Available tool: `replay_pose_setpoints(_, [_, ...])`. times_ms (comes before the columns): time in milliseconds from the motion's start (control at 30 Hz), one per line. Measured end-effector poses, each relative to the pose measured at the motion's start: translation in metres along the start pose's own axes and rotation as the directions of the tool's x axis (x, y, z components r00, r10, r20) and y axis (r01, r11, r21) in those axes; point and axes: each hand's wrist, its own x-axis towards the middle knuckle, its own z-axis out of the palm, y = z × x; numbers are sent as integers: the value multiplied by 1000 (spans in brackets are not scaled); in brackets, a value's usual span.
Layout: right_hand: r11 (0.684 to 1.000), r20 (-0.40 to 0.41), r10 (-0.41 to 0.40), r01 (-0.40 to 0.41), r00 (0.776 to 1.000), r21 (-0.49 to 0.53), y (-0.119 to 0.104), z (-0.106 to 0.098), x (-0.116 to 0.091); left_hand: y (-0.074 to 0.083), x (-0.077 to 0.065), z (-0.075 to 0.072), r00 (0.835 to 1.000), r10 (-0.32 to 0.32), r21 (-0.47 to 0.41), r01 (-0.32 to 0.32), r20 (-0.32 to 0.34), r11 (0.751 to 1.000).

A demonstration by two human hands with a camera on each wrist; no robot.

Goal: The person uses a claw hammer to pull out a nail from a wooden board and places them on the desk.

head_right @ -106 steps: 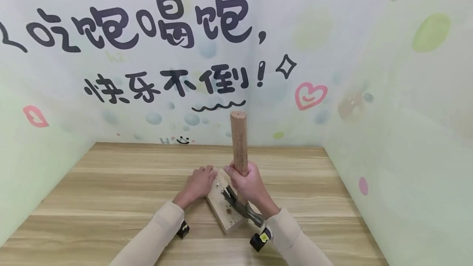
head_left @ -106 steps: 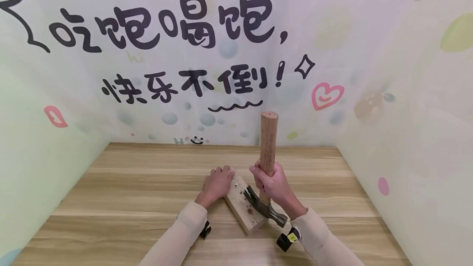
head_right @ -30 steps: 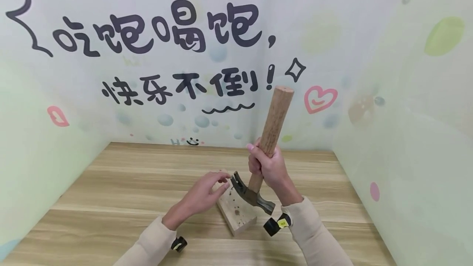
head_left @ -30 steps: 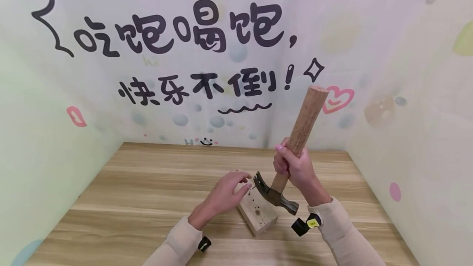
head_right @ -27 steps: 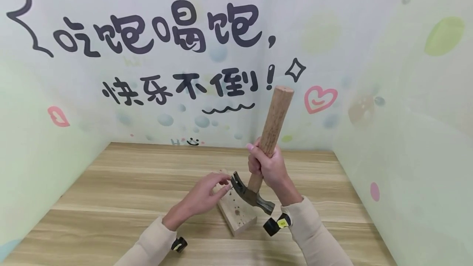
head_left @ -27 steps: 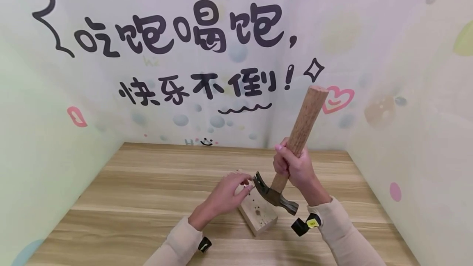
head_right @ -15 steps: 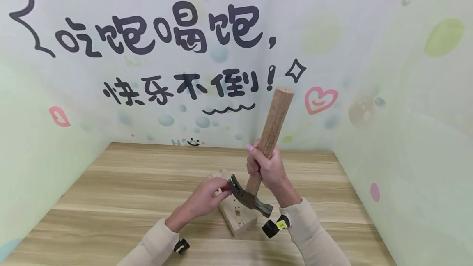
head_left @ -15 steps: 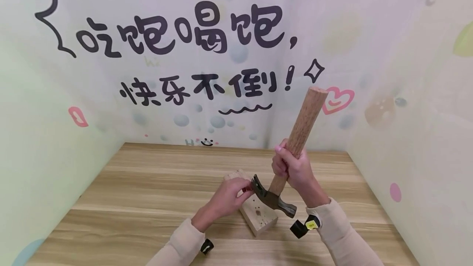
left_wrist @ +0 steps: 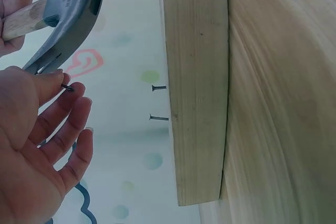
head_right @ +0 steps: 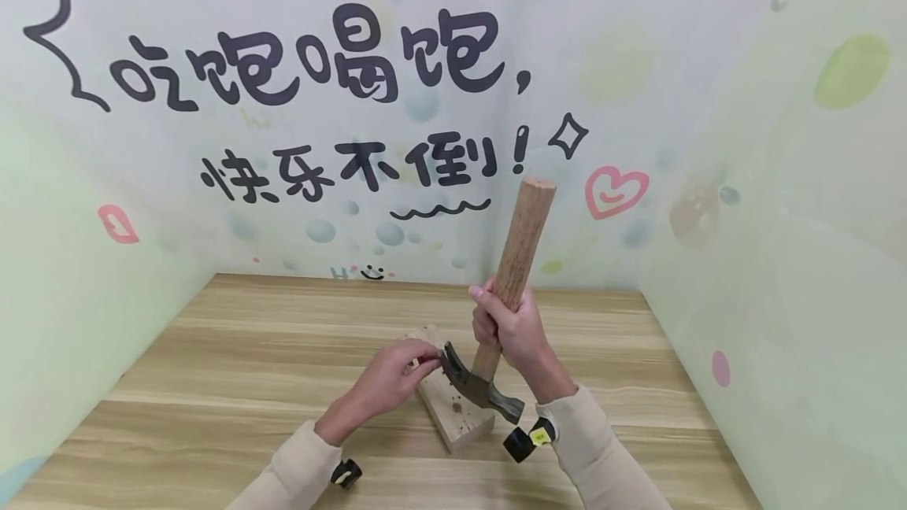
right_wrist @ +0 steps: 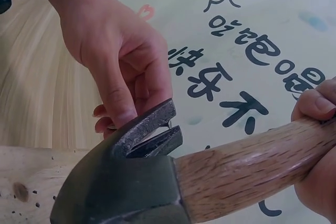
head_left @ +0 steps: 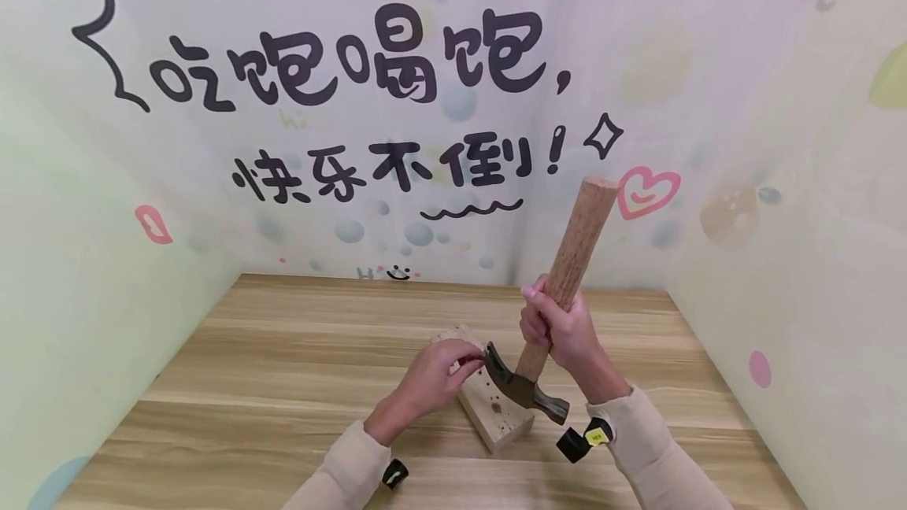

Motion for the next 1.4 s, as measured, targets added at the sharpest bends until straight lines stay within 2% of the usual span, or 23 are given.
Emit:
replay_pose_setpoints(100, [1000,-13,13,-14,1000,-17,3,-2,-3,-1,-2,-1,1000,-19,7,19,2,1000])
replay_pose_setpoints(433, [998,-41,55,-56,998,-31,15,-7,-9,-4,-11,-8,990,-139,30,139,6,990])
replay_pose_setpoints(767, [991,-80,106,-111,991,-68,27,-11,-16,-12,-18,-15,964,-266,72,266,-10,961])
replay_pose_setpoints(867, [991,-81,106,-112,991,-76,29,-11,-16,-16,-21,-18,950,-312,101,312,-18,945])
replay_pose_setpoints(1067, [989,-71,123,-128,990,-78,32,-11,-17,-23,-27,-24,911,-411,182,411,-37,893])
replay_pose_setpoints(1400, [983,-77,136,-145,988,-113,35,-12,-18,-36,-39,-31,865,-497,282,493,-62,823])
